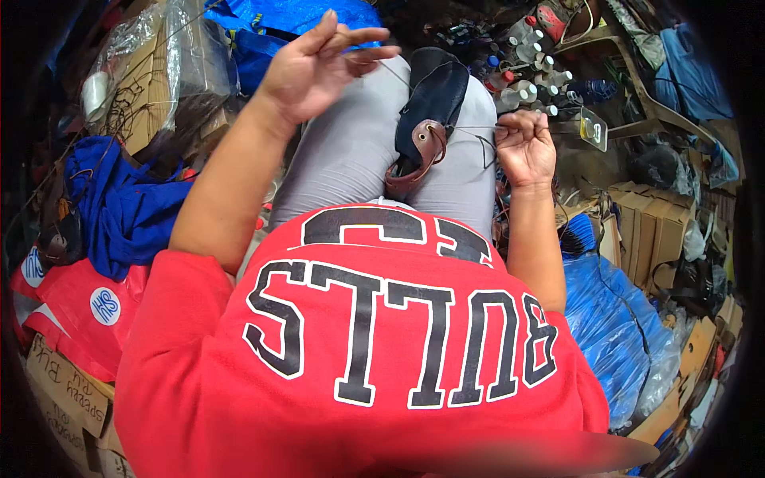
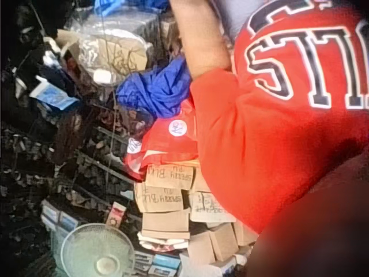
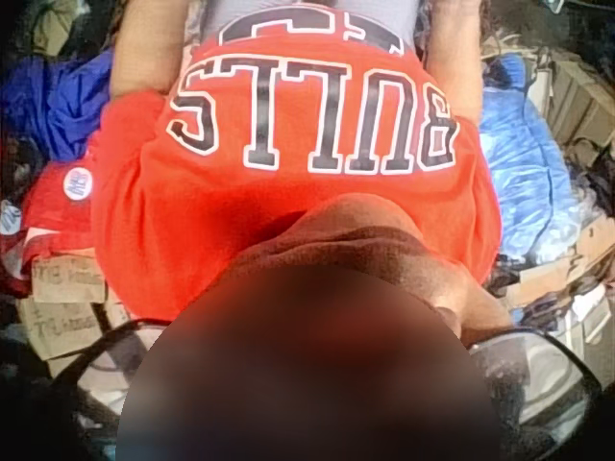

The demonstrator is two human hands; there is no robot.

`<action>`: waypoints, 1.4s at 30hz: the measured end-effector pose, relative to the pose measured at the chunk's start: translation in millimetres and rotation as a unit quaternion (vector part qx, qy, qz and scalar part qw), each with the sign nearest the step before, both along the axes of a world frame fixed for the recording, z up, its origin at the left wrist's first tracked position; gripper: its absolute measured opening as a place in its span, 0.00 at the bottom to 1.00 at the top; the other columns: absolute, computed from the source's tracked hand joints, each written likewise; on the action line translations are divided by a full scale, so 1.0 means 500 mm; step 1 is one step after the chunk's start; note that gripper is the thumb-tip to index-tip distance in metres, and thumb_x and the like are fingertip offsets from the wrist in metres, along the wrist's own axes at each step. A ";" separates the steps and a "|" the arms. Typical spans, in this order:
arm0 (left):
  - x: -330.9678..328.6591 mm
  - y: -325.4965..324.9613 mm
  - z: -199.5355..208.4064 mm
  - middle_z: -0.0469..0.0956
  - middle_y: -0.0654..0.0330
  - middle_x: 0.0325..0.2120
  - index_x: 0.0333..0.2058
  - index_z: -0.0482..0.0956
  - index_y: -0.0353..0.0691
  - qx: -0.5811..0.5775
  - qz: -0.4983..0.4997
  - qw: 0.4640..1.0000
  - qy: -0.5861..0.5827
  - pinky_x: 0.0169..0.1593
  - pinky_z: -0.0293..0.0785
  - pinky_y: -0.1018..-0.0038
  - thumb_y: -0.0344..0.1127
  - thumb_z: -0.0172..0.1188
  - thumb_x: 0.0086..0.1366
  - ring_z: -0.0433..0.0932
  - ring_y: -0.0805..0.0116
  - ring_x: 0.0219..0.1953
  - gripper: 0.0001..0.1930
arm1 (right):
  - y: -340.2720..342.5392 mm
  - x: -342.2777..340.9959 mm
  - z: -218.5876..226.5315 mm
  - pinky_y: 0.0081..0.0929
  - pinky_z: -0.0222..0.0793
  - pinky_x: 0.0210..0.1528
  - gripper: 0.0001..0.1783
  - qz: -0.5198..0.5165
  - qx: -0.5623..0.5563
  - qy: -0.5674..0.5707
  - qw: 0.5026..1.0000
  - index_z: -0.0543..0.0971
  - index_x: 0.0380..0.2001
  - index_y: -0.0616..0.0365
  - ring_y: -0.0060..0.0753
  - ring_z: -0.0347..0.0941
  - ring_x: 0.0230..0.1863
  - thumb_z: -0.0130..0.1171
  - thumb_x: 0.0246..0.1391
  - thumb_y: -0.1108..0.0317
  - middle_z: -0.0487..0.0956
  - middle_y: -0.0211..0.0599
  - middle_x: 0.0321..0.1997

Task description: Stitching or lacing the upper portion of leather boat shoes.

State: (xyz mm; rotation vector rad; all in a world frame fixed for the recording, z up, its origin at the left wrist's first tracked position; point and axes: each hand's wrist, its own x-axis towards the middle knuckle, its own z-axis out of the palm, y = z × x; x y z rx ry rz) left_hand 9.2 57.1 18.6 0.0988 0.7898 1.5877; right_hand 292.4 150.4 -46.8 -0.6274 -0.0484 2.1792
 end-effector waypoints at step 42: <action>0.007 0.037 -0.067 0.80 0.59 0.30 0.33 0.81 0.50 0.040 -0.253 0.511 0.820 0.37 0.73 0.62 0.39 0.61 0.41 0.79 0.56 0.36 0.15 | 0.052 -0.177 0.100 0.15 0.60 0.33 0.19 0.394 0.575 -0.525 0.488 0.72 0.44 0.62 0.16 0.64 0.32 0.64 0.47 0.71 0.72 0.24 0.32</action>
